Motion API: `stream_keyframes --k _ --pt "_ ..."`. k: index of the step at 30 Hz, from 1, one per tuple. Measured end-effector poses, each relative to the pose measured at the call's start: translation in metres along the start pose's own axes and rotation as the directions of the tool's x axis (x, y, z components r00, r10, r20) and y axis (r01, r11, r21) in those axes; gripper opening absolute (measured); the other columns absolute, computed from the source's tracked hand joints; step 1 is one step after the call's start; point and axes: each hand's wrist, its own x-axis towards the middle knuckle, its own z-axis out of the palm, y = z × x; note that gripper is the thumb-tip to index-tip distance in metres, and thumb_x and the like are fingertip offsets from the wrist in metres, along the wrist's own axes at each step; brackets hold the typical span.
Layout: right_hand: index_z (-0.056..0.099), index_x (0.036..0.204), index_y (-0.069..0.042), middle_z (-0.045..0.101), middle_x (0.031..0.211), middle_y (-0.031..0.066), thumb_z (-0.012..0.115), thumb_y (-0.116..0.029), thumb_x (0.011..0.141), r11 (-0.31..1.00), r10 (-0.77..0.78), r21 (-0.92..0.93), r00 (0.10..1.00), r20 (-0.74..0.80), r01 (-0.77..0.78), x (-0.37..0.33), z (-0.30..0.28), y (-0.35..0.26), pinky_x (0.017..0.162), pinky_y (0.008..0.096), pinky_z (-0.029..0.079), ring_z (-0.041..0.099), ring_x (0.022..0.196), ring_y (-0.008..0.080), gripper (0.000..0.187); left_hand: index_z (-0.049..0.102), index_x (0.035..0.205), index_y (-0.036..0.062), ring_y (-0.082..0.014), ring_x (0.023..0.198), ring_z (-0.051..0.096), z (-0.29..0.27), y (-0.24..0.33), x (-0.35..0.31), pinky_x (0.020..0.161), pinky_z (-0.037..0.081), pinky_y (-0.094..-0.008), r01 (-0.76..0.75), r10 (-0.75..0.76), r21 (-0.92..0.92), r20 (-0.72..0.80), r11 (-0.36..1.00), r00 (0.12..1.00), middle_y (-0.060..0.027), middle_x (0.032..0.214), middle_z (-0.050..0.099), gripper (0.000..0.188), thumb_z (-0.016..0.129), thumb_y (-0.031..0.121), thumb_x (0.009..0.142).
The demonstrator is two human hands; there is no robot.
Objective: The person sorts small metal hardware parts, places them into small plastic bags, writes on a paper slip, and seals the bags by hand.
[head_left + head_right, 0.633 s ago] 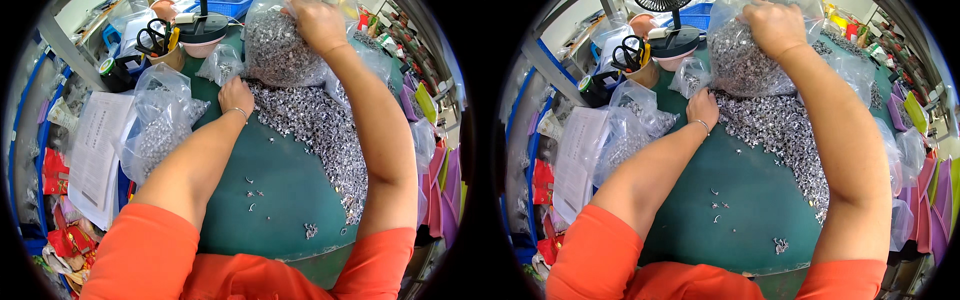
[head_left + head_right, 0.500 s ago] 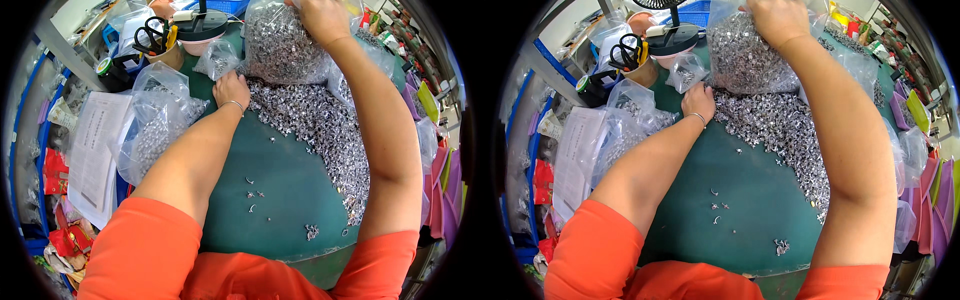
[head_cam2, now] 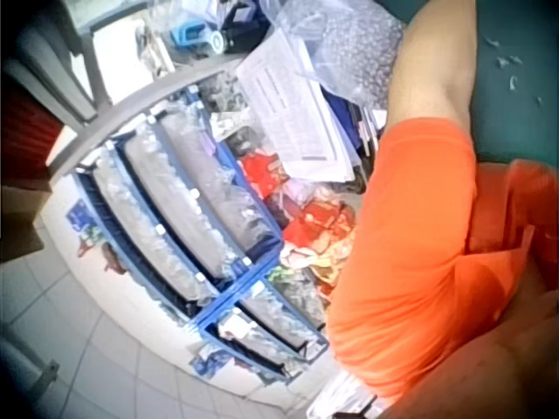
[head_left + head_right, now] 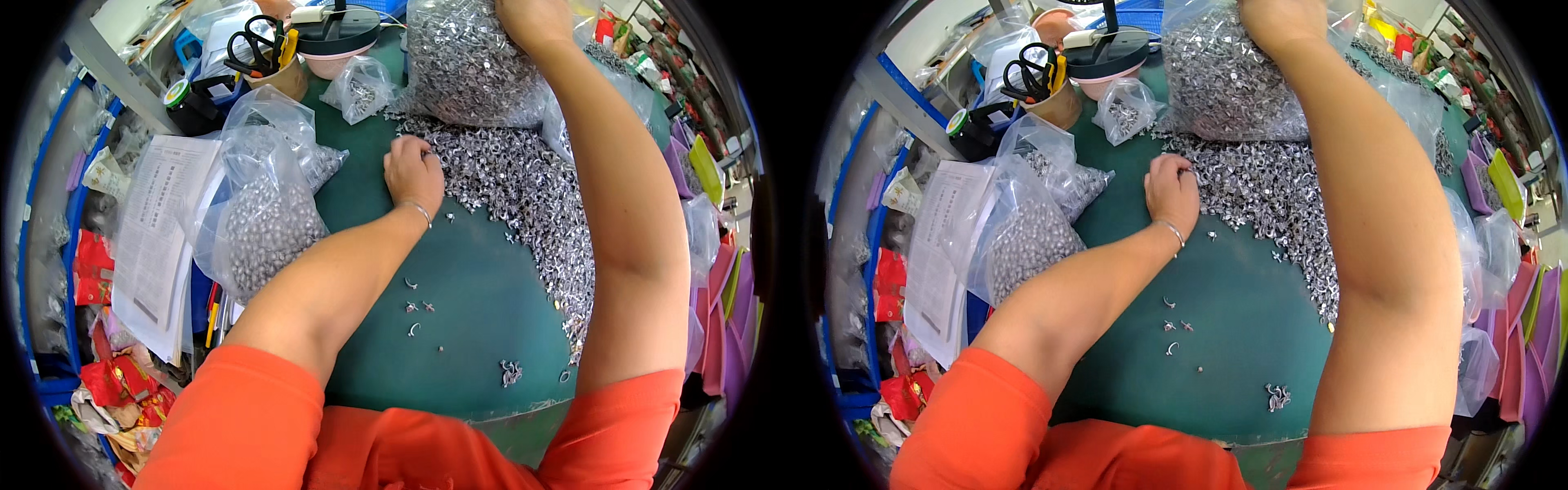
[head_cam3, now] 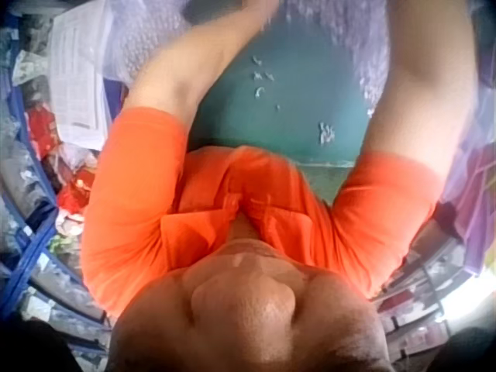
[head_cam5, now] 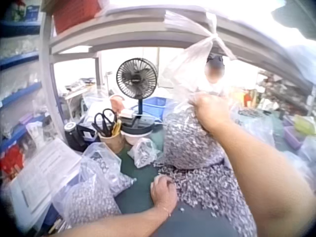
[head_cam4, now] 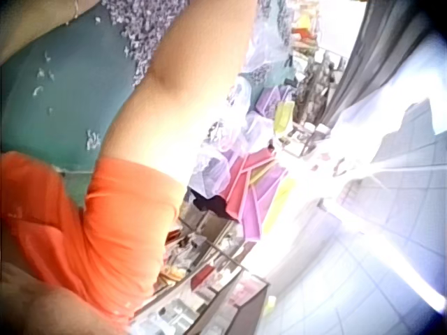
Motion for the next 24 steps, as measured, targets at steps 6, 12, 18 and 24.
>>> stream_keyframes --k 6,12,18,24 --pt "0.071 0.090 -0.011 0.068 0.087 0.0161 0.054 -0.028 0.088 1.000 0.005 -0.017 0.999 0.037 -0.004 -0.003 -0.003 0.006 0.073 0.0453 0.052 0.067 0.080 0.0321 0.024 0.061 0.085 0.0094 -0.0320 0.099 0.054 -0.004 0.010 -0.020 0.087 0.043 -0.0416 -0.067 0.070 -0.109 0.019 0.992 0.997 -0.0096 0.105 0.060 0.008 0.055 0.009 0.080" --pt "0.050 0.128 -0.003 0.051 0.128 0.0218 0.063 -0.031 0.084 0.946 -0.200 0.205 0.951 -0.237 0.250 -0.040 -0.034 0.012 0.098 0.0435 0.038 0.047 0.121 0.0377 0.054 0.061 0.111 0.0113 -0.0330 0.117 0.048 -0.006 0.008 0.028 0.098 0.038 -0.0463 0.177 -0.214 0.235 0.143 0.956 0.966 -0.0102 0.125 0.053 0.032 0.057 0.029 0.085" --pt "0.060 0.101 -0.005 0.059 0.105 0.0118 0.067 -0.011 0.079 0.867 -0.285 0.409 0.956 -0.063 0.285 -0.174 -0.038 0.007 0.080 0.0410 0.045 0.057 0.093 0.0294 0.024 0.061 0.118 0.0145 -0.0375 0.125 0.039 0.004 0.007 0.035 0.105 0.033 -0.0443 0.074 -0.166 0.326 0.266 0.943 0.949 -0.0160 0.135 0.044 0.049 0.061 0.045 0.079" --pt "0.060 0.100 -0.002 0.059 0.103 0.0137 0.063 -0.030 0.085 0.990 0.087 0.092 0.983 0.159 -0.103 -0.210 0.006 0.004 0.088 0.0438 0.041 0.054 0.101 0.0315 0.031 0.062 0.108 0.0114 -0.0370 0.115 0.045 0.008 0.020 0.023 0.102 0.035 -0.0426 0.101 -0.169 0.241 0.278 0.965 0.946 -0.0184 0.122 0.051 0.042 0.064 0.036 0.074"
